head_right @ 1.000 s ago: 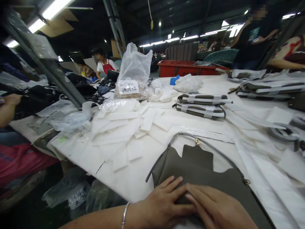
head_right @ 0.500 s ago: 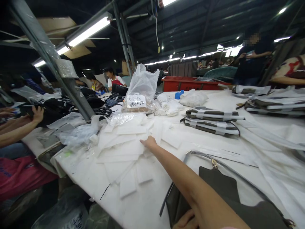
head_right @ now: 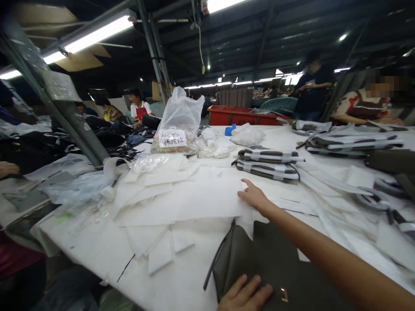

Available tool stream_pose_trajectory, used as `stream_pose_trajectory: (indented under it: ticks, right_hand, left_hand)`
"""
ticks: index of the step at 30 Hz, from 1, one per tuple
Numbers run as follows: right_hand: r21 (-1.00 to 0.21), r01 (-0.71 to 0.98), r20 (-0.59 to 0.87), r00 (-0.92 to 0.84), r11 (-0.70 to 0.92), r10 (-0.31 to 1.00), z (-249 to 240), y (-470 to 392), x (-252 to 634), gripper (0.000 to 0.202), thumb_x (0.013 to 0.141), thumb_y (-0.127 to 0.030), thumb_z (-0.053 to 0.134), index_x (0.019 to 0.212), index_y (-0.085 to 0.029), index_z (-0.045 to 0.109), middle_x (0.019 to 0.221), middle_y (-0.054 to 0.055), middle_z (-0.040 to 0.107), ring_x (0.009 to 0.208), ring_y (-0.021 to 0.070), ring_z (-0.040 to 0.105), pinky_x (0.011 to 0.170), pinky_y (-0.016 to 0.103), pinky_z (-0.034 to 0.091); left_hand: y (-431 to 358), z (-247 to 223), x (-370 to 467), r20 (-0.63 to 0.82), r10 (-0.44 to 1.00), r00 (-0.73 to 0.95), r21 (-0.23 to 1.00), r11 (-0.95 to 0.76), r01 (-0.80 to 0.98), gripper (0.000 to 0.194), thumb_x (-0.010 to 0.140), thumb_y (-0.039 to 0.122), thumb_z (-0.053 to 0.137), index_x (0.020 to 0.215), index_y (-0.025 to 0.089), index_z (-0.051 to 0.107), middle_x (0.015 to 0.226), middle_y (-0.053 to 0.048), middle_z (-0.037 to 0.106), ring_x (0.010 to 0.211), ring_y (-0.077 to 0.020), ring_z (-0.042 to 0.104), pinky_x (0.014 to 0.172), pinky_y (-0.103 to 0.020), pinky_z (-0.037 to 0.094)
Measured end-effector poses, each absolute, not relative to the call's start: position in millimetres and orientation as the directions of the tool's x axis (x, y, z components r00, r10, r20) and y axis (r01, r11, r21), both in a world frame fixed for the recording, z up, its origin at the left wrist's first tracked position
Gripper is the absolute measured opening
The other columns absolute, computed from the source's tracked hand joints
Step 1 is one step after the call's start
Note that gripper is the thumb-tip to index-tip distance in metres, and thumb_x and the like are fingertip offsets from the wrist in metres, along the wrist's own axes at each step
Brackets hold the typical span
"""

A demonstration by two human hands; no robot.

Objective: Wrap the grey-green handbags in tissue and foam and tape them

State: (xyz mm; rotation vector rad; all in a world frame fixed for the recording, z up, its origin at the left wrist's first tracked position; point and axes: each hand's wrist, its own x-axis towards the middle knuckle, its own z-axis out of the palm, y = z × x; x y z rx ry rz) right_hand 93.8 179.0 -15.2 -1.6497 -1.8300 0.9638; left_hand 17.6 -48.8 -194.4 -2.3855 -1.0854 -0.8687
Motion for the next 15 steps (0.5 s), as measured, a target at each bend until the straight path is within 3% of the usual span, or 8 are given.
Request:
stream_pose_trajectory:
  ticks: [3,5,7,9,11,15]
  right_hand:
    - [-0.608,0.759,0.089,-0.226,0.233,0.970,-24.2,156.2,128.8,0.080,0.080,-0.033,0.067,0.152,-0.018,0.036,0.150,0.020,0.044,0.139,0.0398,0.038,0.112,0.055,0.031]
    - [-0.377,0.770,0.191,-0.480,0.515,0.856,-31.7,142.8,126.6,0.080,0.083,-0.043,0.065,0.153,-0.020,0.034,0.161,0.014,0.026,0.148,0.0364,0.019,0.119,0.054,0.016]
    - [-0.178,0.671,0.119,-0.711,0.720,0.693,-39.7,135.7,111.5,0.080,0.085,-0.050,0.063,0.153,-0.020,0.035,0.162,0.013,0.022,0.150,0.0354,0.013,0.120,0.055,0.010]
    - [-0.137,0.601,-0.002,-0.795,0.787,0.607,-47.3,136.1,93.0,0.080,0.084,-0.048,0.065,0.153,-0.019,0.036,0.161,0.014,0.024,0.149,0.0360,0.015,0.120,0.055,0.015]
    - [-0.138,0.583,-0.064,-0.812,0.801,0.580,-52.7,142.6,78.3,0.077,0.083,-0.037,0.067,0.151,-0.015,0.039,0.158,0.018,0.030,0.145,0.0369,0.027,0.117,0.051,0.028]
    - [-0.126,0.571,-0.044,-0.820,0.811,0.570,-46.0,155.4,69.7,0.063,0.082,-0.006,0.052,0.144,-0.016,0.051,0.145,0.014,0.052,0.126,0.0295,0.057,0.104,0.039,0.048]
  left_hand:
    - [-50.6,-183.1,6.2,0.820,0.401,0.408,-0.078,-0.627,0.775,0.045,0.091,0.059,0.055,0.135,0.053,0.050,0.129,0.004,0.067,0.115,-0.0217,0.066,0.095,-0.038,0.056]
    - [-51.1,-175.7,-1.4,0.817,0.381,0.433,-0.102,-0.643,0.759,0.048,0.092,0.057,0.055,0.139,0.050,0.047,0.134,0.002,0.064,0.122,-0.0211,0.061,0.100,-0.038,0.052]
    - [-52.3,-169.1,-7.7,0.755,0.407,0.515,-0.146,-0.661,0.736,0.054,0.092,0.061,0.053,0.143,0.048,0.042,0.139,0.000,0.060,0.128,-0.0221,0.057,0.103,-0.039,0.050]
    - [-54.2,-163.0,-12.4,0.684,0.433,0.587,-0.188,-0.674,0.715,0.060,0.091,0.066,0.048,0.147,0.046,0.037,0.143,-0.001,0.057,0.132,-0.0231,0.052,0.104,-0.039,0.049]
    - [-56.3,-157.2,-15.6,0.647,0.447,0.618,-0.213,-0.672,0.709,0.064,0.091,0.070,0.043,0.149,0.045,0.033,0.145,-0.001,0.055,0.134,-0.0228,0.050,0.105,-0.038,0.048]
    - [-59.1,-146.2,-19.5,0.612,0.469,0.637,-0.218,-0.673,0.706,0.064,0.093,0.069,0.038,0.151,0.044,0.028,0.147,0.000,0.053,0.136,-0.0211,0.047,0.105,-0.037,0.047]
